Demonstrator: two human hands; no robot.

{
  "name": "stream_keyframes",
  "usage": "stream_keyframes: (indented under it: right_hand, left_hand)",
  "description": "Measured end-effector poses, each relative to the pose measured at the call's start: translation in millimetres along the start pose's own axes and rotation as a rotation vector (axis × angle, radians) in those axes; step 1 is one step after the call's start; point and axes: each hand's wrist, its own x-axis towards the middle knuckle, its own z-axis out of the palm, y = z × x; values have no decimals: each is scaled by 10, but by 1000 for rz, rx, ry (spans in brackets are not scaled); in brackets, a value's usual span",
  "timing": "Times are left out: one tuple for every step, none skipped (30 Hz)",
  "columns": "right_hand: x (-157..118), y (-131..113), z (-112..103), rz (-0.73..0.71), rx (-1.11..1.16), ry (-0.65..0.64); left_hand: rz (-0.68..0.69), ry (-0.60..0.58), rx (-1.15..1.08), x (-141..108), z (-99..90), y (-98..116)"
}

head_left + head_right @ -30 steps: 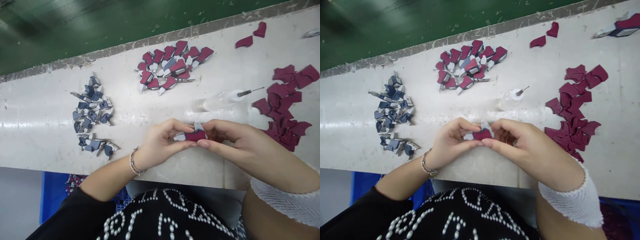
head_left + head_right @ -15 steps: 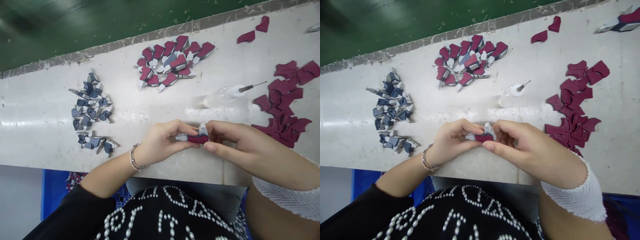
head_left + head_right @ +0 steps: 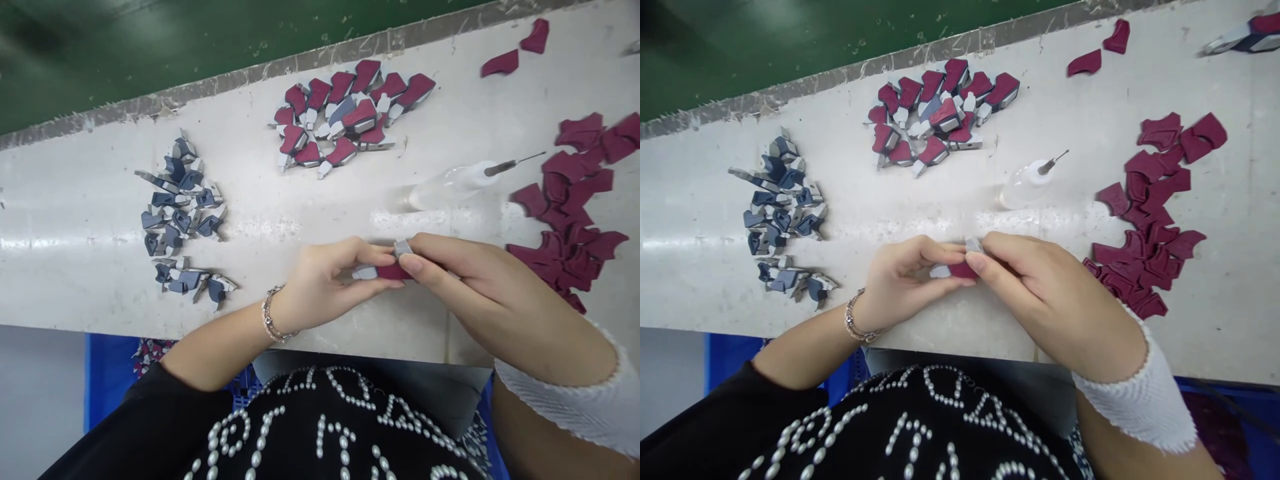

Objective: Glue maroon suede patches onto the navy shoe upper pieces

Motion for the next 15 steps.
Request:
stream_keyframes:
  right_hand:
    - [-2, -3, 10, -1, -10, 26]
    - [-7, -4, 16, -9, -12, 46]
    - [-16, -3, 14, -19, -7, 50]
    - [-27, 1, 4, -30, 1, 40]
    - [-39, 5, -15, -40, 7, 22]
    - [-53, 8, -40, -43, 7, 5]
    - [-66, 12, -70, -41, -1, -10]
    - [-77, 14, -101, -40, -16, -18]
    - [-87, 16, -129, -40, -35, -25]
    - [-94, 17, -152, -50, -51, -25]
    - [-98, 19, -168, -67, -63, -29]
    - [-101, 20, -176, -87, -68, -34]
    - [-102, 22, -179, -107, -68, -40]
    - [-102, 23, -176, -123, -66, -45]
    - [-103, 24, -172, -138, -66, -45]
  left_hand:
    - [-19, 39, -26, 6, 5, 1]
    - [-38, 67, -47, 12, 6, 3]
    - [-53, 85, -59, 19, 2, 6]
    - [-63, 85, -61, 27, -7, 10]
    - [-65, 70, -61, 36, -20, 16]
    - [-57, 44, -60, 45, -35, 24]
    - [-45, 14, -60, 54, -52, 33]
    - [-37, -14, -61, 64, -68, 44]
    - [-32, -37, -64, 73, -83, 56]
    - [-31, -62, -69, 81, -96, 67]
    - [-41, -86, -75, 88, -107, 77]
    - [-55, -110, -80, 94, -116, 85]
    - [-67, -138, -83, 99, -123, 92]
    - [-70, -162, -81, 102, -128, 97]
    - [-73, -180, -71, 105, -132, 101]
